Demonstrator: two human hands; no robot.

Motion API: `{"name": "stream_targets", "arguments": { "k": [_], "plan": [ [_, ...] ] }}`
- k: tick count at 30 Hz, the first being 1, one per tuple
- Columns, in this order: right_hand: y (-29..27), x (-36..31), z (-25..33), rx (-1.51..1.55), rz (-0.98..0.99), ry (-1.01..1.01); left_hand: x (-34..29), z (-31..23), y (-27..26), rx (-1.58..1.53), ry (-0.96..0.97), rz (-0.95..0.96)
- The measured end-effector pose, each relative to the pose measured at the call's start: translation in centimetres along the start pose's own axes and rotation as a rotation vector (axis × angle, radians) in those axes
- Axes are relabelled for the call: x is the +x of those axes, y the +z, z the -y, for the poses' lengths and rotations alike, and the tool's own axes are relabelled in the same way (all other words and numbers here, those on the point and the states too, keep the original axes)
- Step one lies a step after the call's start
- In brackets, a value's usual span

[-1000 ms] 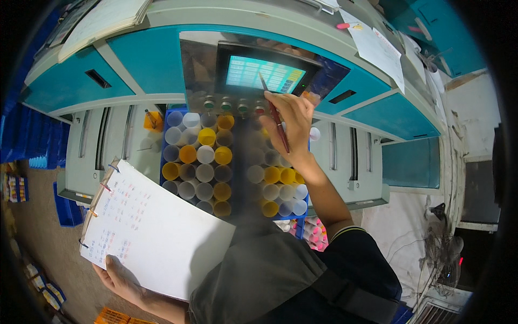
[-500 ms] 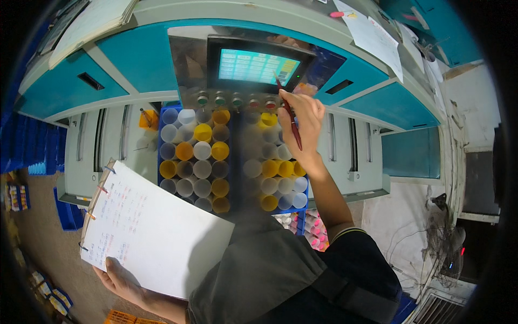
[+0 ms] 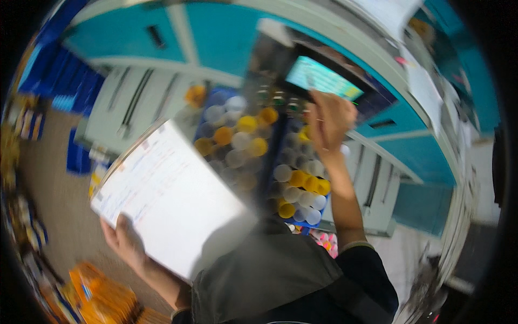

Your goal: The person carries blue trays filled with small white and yellow containers to a workstation, places them on a machine, and uses a pen to interact with a touchscreen. They then flip through a notebook, write on it with a pink marker, and continue entering data on the machine's screen.

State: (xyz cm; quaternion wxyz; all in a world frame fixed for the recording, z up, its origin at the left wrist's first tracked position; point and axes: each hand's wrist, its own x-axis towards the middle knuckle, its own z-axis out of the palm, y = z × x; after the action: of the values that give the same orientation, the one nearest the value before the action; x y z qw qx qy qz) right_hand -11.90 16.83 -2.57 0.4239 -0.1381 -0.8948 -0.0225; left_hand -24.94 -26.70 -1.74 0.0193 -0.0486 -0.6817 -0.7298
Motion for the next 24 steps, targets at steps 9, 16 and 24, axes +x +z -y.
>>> {"name": "stream_targets", "arguments": {
  "k": [9,16,24],
  "plan": [
    [-0.2,-1.6,0.0,0.061,0.032,0.005,-0.3,-0.5,1.1,-0.169,-0.041,0.029],
    [0.0,-2.7,-0.2,0.048,0.053,0.042,-0.2,-1.0,1.5,-0.149,-0.048,0.044],
    [0.0,-3.0,0.1,0.062,0.064,0.046,-0.1,-0.5,1.4,-0.125,-0.019,0.034]
  ]
}}
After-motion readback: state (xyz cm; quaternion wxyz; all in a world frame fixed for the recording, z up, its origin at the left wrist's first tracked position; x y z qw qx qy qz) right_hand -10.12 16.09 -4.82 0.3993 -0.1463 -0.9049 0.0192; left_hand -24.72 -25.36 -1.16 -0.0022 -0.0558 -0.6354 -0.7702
